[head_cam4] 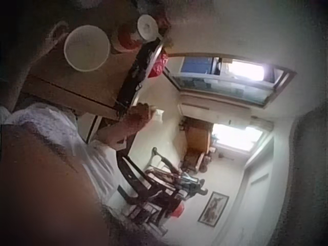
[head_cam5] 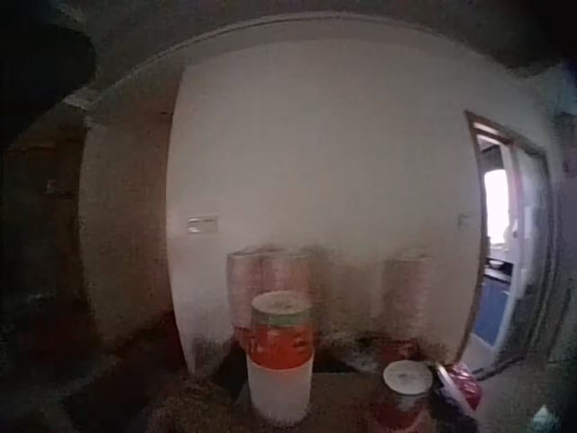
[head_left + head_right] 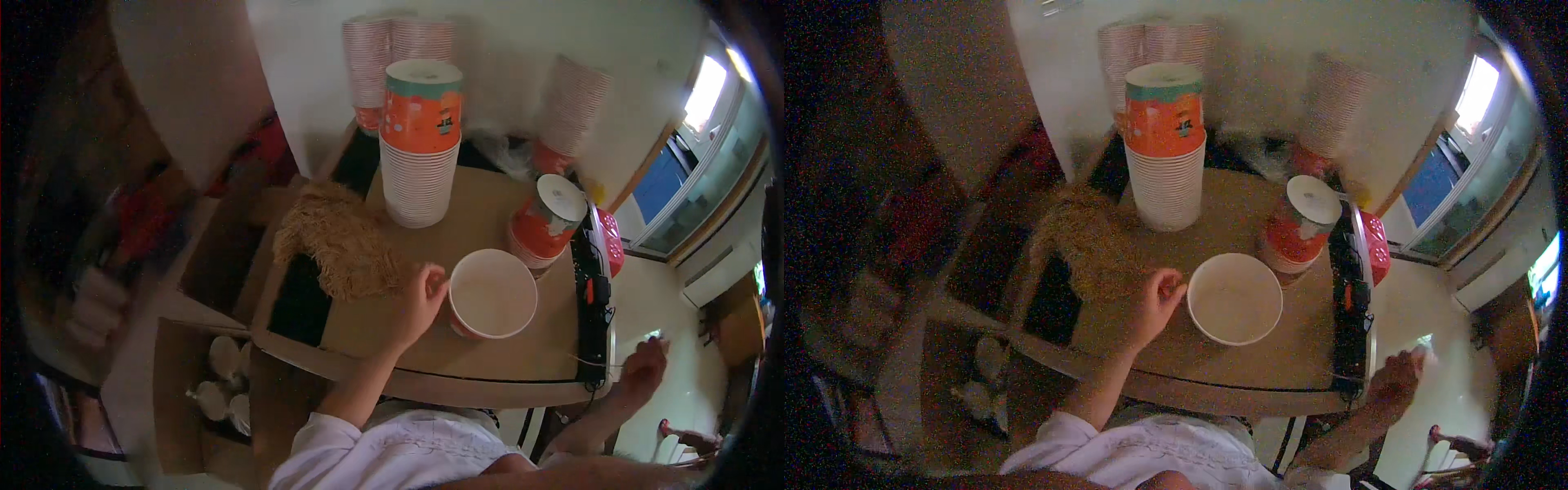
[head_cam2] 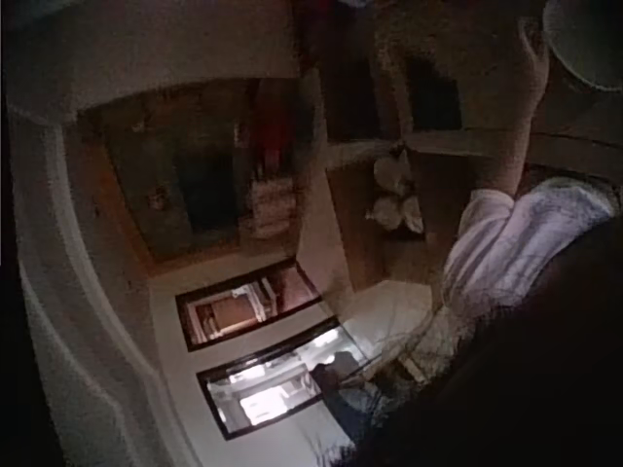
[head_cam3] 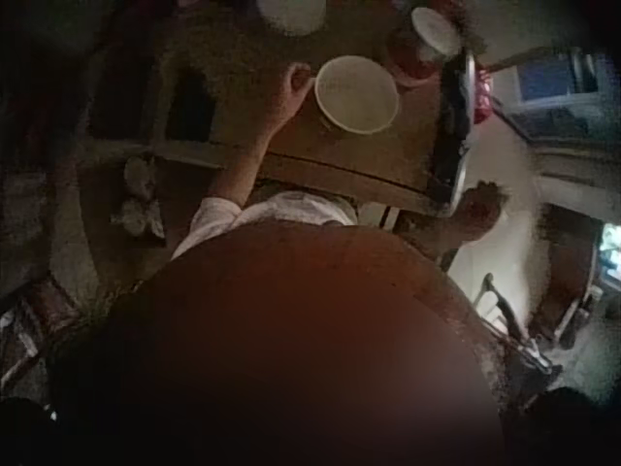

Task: Manually threading and tying string handles onto paper buckets.

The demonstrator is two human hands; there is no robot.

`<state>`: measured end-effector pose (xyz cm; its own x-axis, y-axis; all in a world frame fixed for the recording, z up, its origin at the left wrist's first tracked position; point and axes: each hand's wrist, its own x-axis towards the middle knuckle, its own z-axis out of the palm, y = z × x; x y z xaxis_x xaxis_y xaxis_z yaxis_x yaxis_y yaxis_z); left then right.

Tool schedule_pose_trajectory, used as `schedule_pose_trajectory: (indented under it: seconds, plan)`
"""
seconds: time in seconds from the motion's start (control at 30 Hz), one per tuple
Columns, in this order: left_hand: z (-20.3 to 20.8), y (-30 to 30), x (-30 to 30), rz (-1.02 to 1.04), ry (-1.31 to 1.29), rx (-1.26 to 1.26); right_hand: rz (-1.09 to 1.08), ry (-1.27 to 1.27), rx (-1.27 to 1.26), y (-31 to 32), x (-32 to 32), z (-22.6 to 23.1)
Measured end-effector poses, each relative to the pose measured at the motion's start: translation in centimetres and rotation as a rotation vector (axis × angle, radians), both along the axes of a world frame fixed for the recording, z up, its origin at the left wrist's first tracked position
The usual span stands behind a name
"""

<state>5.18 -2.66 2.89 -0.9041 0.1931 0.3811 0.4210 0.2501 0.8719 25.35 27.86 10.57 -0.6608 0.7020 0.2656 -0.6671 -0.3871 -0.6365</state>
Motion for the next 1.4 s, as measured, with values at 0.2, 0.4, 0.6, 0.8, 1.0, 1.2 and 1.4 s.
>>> schedule_pose_trajectory:
  seconds: [0.2, 0.4, 0.6, 0.8, 1.0, 1.2, 1.4]
  plan:
    - [-2.1, 1.8, -4.4, 0.049, 0.077, -0.364, 0.122, -0.315, 0.123, -4.2, -4.3, 2.7]
    - [-0.9, 1.0, -1.5, -0.158, 0.019, -0.375, 0.821, -0.62, 0.374, -9.6, -13.5, -1.8]
    - [-0.8, 0.3, 0.6, -0.212, -0.097, -0.427, 0.971, -0.828, 0.488, -12.0, -15.9, -6.6]
    - [-5.1, -0.2, -0.6, -0.128, -0.107, -0.098, 0.961, -0.845, 0.508, -12.6, -15.9, -9.6]
    - [-6.4, -0.6, -1.7, -0.203, -0.13, -0.032, 0.951, -0.961, 0.527, -13.0, -15.9, -9.3]
    - [-5.2, -0.6, -1.8, -0.308, -0.212, -0.022, 0.92, -0.978, 0.534, -13.0, -15.8, -8.8]
    - [-4.4, -0.6, -1.7, -0.394, -0.327, 0.058, 0.912, -1.016, 0.525, -13.7, -15.6, -6.9]
